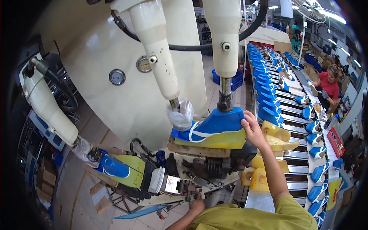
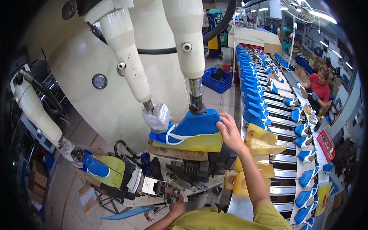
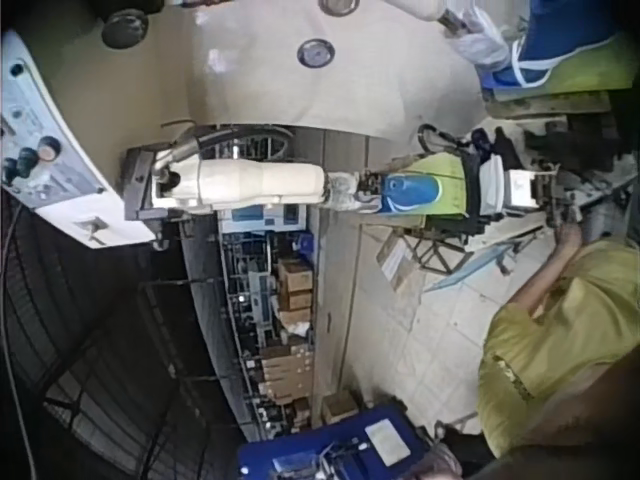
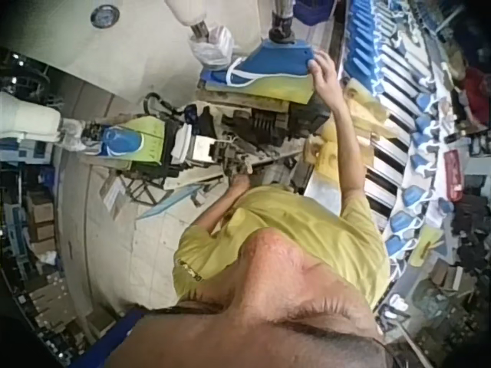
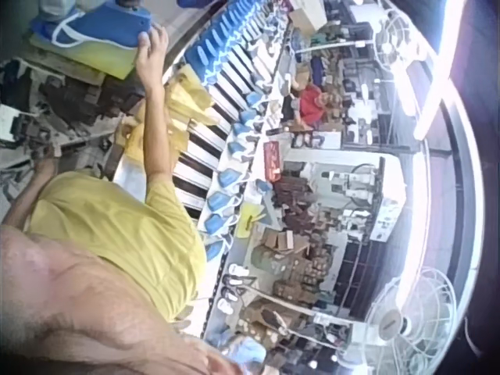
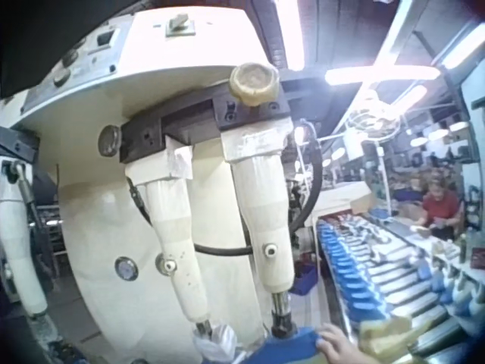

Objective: The person picks blue and white slipper uppers from a conveyor belt and places them onto a yellow mold on a machine. They press a button to activate the machine, which appears to press the slipper into shape. The person then removes the slipper and places it back on the conveyor belt, repeating this process for multiple units.

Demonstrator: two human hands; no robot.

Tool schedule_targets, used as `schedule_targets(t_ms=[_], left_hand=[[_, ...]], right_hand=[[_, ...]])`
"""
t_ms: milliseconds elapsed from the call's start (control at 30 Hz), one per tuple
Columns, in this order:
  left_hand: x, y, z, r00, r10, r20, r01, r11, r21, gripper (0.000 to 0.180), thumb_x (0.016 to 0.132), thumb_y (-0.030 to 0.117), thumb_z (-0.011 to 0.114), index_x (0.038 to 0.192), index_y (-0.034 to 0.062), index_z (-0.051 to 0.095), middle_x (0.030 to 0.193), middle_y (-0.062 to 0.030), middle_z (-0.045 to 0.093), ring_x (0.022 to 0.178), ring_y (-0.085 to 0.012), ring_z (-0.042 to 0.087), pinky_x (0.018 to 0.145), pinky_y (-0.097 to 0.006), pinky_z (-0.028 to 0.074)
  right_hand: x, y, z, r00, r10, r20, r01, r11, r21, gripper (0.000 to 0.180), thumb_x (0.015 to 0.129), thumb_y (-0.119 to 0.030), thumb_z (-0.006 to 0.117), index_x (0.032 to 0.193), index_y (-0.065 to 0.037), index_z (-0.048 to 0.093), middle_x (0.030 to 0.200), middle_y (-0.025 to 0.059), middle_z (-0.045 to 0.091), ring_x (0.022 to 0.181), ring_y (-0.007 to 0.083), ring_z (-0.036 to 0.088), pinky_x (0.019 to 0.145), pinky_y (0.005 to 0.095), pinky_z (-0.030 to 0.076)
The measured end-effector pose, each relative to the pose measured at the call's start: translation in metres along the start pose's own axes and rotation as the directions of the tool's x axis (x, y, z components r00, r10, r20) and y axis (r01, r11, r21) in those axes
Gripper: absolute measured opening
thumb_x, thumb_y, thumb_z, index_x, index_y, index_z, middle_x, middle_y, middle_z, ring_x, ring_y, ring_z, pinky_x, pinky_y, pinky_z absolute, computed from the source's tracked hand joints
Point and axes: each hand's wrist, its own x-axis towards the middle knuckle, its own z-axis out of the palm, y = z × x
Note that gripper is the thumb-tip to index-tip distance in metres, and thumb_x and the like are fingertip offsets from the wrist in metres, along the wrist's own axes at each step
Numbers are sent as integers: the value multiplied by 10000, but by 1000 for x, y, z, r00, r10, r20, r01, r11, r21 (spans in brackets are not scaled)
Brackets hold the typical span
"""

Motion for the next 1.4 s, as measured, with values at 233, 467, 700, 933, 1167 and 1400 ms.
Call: schedule_targets(t_ms=[233,467,700,933,1167,1400], left_hand=[[1,-2,-7,981,128,145,-134,990,35,592,920,317,509,1389,-43,479,1569,-265,241,1486,-307,210,804,-539,549],[-54,-2,-61,964,265,7,-187,698,-691,672,986,446,532,1462,-6,391,1481,-234,431,1371,-333,431,1133,-348,321],[-178,-25,-261,838,245,-488,-545,338,-767,328,1028,188,521,1285,0,599,1194,-120,672,1129,-199,613,996,-320,444],[-213,-128,-305,138,-381,-914,-361,840,-404,147,899,40,621,1020,16,701,984,-104,673,924,-281,601,835,-369,460],[-174,-158,-269,217,-205,-954,-293,919,-264,321,697,172,788,974,62,671,1097,-84,582,1062,-324,508,919,-477,367],[-179,-164,-268,220,-188,-957,-477,835,-273,249,725,137,756,945,31,708,1114,-91,609,1120,-305,519,967,-460,373]], right_hand=[[21,-27,-22,999,-14,38,11,997,76,368,989,-287,553,1193,6,640,1341,182,523,1302,335,461,1089,413,354],[20,-22,-13,989,-51,-141,36,994,-107,296,950,-230,626,1138,-4,663,1276,178,574,1195,322,542,1033,401,404],[-57,-192,58,795,112,-597,12,980,200,244,981,-98,532,1158,44,619,1097,187,658,997,261,640,949,343,468],[-74,-311,231,988,-19,153,-84,771,632,284,840,41,654,1121,62,613,1070,176,641,948,265,652,849,340,513],[-39,-331,329,996,72,53,-84,950,300,332,805,-84,770,1072,28,609,891,153,608,795,270,621,739,337,496],[-37,-359,321,993,-120,-19,121,971,207,309,758,-53,780,1027,25,650,879,137,606,768,265,609,702,339,481]])
